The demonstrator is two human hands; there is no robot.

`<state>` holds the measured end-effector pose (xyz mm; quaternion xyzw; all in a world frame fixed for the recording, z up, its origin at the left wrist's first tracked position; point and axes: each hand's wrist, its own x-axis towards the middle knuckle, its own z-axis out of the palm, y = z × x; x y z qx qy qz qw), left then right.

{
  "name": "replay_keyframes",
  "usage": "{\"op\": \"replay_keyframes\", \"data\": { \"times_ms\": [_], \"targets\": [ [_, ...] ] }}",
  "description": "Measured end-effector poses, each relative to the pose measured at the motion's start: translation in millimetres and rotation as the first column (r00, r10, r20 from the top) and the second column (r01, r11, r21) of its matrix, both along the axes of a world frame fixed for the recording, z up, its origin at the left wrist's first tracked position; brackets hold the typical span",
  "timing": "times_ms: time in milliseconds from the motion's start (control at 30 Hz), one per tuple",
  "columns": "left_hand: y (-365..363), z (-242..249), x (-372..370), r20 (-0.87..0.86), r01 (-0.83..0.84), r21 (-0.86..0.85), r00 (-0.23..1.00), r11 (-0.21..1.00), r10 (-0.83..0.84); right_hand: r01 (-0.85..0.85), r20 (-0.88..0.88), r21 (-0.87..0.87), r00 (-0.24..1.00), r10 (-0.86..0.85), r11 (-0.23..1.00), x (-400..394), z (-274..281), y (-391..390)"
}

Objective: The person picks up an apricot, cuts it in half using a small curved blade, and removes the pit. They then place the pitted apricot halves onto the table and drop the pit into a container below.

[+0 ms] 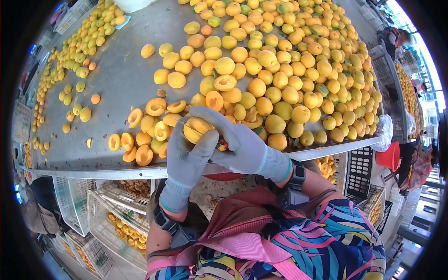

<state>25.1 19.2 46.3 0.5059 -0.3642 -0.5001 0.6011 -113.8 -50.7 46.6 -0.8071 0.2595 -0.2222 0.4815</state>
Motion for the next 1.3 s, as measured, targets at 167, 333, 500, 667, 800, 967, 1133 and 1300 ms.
{"op": "replay_keyframes", "data": {
  "times_ms": [167, 333, 500, 667, 800, 967, 1133, 1300],
  "targets": [
    [1.8, 3.0, 1.6, 0.025, 0.043, -0.005, 0.999, 0.999, -0.043, -0.107, 0.019, 0.243, 0.994, 0.106, 0.964, -4.4, 18.0, -3.3],
    [5.2, 1.1, -0.9, 0.07, 0.09, -0.101, 0.994, 0.991, -0.083, -0.147, 0.078, 0.277, 0.988, 0.13, 0.95, -6.5, 9.3, -0.5],
    [8.3, -7.6, 1.2, 0.099, 0.208, -0.227, 0.977, 0.952, -0.189, -0.234, 0.164, 0.147, 0.964, 0.209, 0.961, -11.5, 1.7, -1.1],
    [5.0, 1.9, 4.2, 0.047, 0.282, -0.2, 0.959, 0.939, -0.278, -0.194, 0.13, 0.147, 0.976, 0.176, 0.97, -10.9, 3.8, -0.3],
    [7.5, -8.1, 2.2, 0.059, 0.223, -0.175, 0.975, 0.959, -0.216, -0.164, 0.192, 0.09, 0.971, 0.145, 0.982, -8.9, -2.3, -2.5],
    [12.5, -3.5, -2.3, 0.048, 0.195, -0.082, 0.98, 0.977, -0.192, -0.191, 0.271, -0.041, 0.943, 0.195, 0.981, -7.0, -10.6, -10.0],
    [13.7, -24.0, 15.9, 0.128, 0.171, -0.051, 0.978, 0.984, -0.163, -0.128, 0.071, 0.454, 0.992, 0.108, 0.882, -16.2, 8.7, -16.6],
    [7.0, -2.9, 3.4, 0.009, 0.101, 0.059, 0.995, 0.993, -0.101, -0.016, 0.116, 0.482, 0.992, -0.046, 0.876, -15.3, 2.5, -25.6]
  ]
}}
